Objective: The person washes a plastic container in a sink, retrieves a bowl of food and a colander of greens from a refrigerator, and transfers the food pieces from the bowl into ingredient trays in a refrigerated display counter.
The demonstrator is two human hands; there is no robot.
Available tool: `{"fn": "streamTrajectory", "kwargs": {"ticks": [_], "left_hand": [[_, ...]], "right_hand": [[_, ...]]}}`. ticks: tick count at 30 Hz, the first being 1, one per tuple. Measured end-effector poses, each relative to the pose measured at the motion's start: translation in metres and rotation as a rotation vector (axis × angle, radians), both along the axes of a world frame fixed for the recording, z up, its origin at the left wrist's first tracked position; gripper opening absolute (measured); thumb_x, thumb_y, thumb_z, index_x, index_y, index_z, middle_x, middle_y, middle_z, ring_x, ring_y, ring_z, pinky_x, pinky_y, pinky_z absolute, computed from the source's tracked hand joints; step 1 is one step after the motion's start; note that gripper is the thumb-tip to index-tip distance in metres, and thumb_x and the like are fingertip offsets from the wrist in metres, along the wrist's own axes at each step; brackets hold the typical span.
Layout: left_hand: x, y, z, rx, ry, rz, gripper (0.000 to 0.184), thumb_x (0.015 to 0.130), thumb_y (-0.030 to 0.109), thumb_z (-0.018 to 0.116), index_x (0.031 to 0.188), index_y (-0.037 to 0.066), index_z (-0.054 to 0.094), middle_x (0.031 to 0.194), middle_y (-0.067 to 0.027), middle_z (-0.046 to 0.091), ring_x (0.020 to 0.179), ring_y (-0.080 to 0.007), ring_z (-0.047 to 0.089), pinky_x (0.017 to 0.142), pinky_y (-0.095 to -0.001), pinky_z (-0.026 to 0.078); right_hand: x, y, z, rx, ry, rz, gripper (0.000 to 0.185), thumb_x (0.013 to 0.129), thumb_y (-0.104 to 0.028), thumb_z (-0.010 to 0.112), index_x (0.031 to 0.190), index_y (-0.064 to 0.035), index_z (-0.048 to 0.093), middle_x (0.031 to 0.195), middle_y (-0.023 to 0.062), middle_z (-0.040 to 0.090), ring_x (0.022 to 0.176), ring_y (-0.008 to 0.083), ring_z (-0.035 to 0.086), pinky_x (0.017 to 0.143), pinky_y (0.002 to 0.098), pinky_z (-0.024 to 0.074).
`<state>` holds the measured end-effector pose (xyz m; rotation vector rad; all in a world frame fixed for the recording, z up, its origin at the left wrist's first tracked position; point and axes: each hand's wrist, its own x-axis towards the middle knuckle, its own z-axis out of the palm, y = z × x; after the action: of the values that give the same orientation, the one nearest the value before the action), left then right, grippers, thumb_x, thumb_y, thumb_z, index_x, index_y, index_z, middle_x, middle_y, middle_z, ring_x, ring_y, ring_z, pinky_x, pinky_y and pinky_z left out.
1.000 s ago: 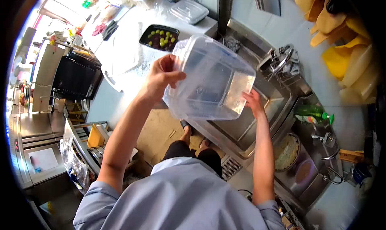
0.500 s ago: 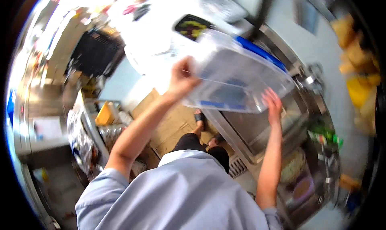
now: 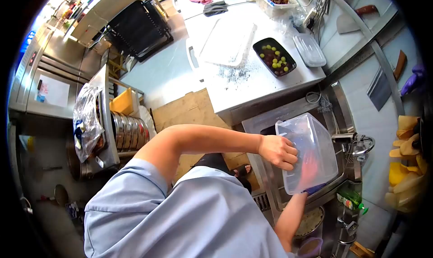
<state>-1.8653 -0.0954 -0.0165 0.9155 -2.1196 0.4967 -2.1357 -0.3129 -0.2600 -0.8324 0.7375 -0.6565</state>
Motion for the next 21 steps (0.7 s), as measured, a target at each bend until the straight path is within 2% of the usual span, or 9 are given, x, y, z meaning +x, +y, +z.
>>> {"fn": "streamTrajectory", "kwargs": {"ticks": [1,4,6,11,13,15,16,18,21], "left_hand": [[0.007,-0.006,0.001,-0.028,0.016,-0.006,0.020,0.072,0.017,0.066,0.070,0.017,0.046,0.074,0.0028,0.044,0.070,-0.0109,0.055,0.054,-0.0248,0.042],[0.033,-0.033,0.013,-0.092,0.067,0.004,0.019,0.074,0.020,0.065,0.070,0.017,0.046,0.074,0.0025,0.045,0.071,-0.0124,0.055,0.054,-0.0254,0.044],[0.054,-0.044,0.013,-0.096,0.107,0.009,0.019,0.075,0.020,0.064,0.071,0.016,0.046,0.075,0.0024,0.045,0.071,-0.0128,0.055,0.054,-0.0256,0.044],[0.080,-0.053,-0.015,-0.106,0.178,-0.067,0.018,0.079,0.022,0.062,0.072,0.014,0.047,0.077,0.0018,0.049,0.076,-0.0153,0.058,0.056,-0.0299,0.046],[0.080,-0.042,-0.020,-0.106,0.174,-0.150,0.014,0.080,0.021,0.062,0.077,0.014,0.050,0.078,0.0011,0.049,0.077,-0.0156,0.057,0.058,-0.0292,0.045],[0.094,-0.028,-0.010,-0.116,0.157,-0.221,0.011,0.080,0.019,0.062,0.081,0.013,0.053,0.079,0.0004,0.048,0.078,-0.0159,0.057,0.059,-0.0284,0.044],[0.103,-0.018,-0.006,-0.078,0.146,-0.247,0.014,0.083,0.021,0.063,0.092,0.012,0.056,0.085,-0.0013,0.051,0.082,-0.0178,0.057,0.065,-0.0306,0.046],[0.133,0.007,0.000,0.034,0.178,-0.335,0.042,0.088,0.028,0.066,0.125,0.012,0.056,0.107,-0.0087,0.057,0.100,-0.0259,0.058,0.086,-0.0414,0.048],[0.208,0.049,-0.032,0.446,0.534,-0.093,0.048,0.080,0.023,0.072,0.126,0.013,0.061,0.125,-0.0148,0.056,0.118,-0.0342,0.054,0.098,-0.0464,0.046]], "right_hand": [[0.006,0.015,0.023,0.451,-0.316,-0.199,0.054,0.103,-0.025,0.045,0.145,0.0073,0.036,0.155,0.0224,0.035,0.145,0.0369,0.032,0.122,0.0519,0.0245],[-0.015,0.050,0.009,0.378,-0.348,-0.036,0.059,0.105,-0.032,0.044,0.145,0.0098,0.033,0.155,0.0216,0.037,0.144,0.0364,0.034,0.120,0.0536,0.0278],[0.016,0.102,0.081,0.651,-0.355,-0.291,0.064,0.104,-0.040,0.048,0.144,0.0083,0.034,0.153,0.0215,0.040,0.142,0.0352,0.038,0.119,0.0522,0.0312],[0.043,0.148,0.173,0.403,-0.704,-0.502,0.070,0.101,-0.045,0.054,0.145,0.0065,0.037,0.146,0.0229,0.047,0.135,0.0334,0.044,0.114,0.0504,0.0352],[0.039,0.142,0.176,0.332,-0.653,-0.495,0.055,0.102,-0.029,0.055,0.141,0.0063,0.042,0.142,0.0214,0.051,0.129,0.0313,0.050,0.110,0.0488,0.0417],[0.011,0.132,0.144,0.580,-1.071,-0.267,0.038,0.102,-0.012,0.053,0.135,0.0052,0.048,0.135,0.0184,0.056,0.122,0.0279,0.057,0.104,0.0444,0.0482],[0.016,0.143,0.163,0.301,-0.743,-0.429,0.031,0.098,0.000,0.051,0.128,0.0043,0.054,0.128,0.0161,0.060,0.118,0.0258,0.059,0.102,0.0414,0.0510],[0.027,0.159,0.187,0.395,-0.863,-0.490,0.030,0.098,0.001,0.052,0.127,0.0043,0.055,0.127,0.0161,0.060,0.119,0.0259,0.059,0.104,0.0417,0.0494],[0.015,0.166,0.175,0.462,-0.929,-0.653,0.032,0.097,0.002,0.054,0.128,0.0044,0.055,0.130,0.0148,0.060,0.122,0.0263,0.057,0.111,0.0419,0.0446]]}}
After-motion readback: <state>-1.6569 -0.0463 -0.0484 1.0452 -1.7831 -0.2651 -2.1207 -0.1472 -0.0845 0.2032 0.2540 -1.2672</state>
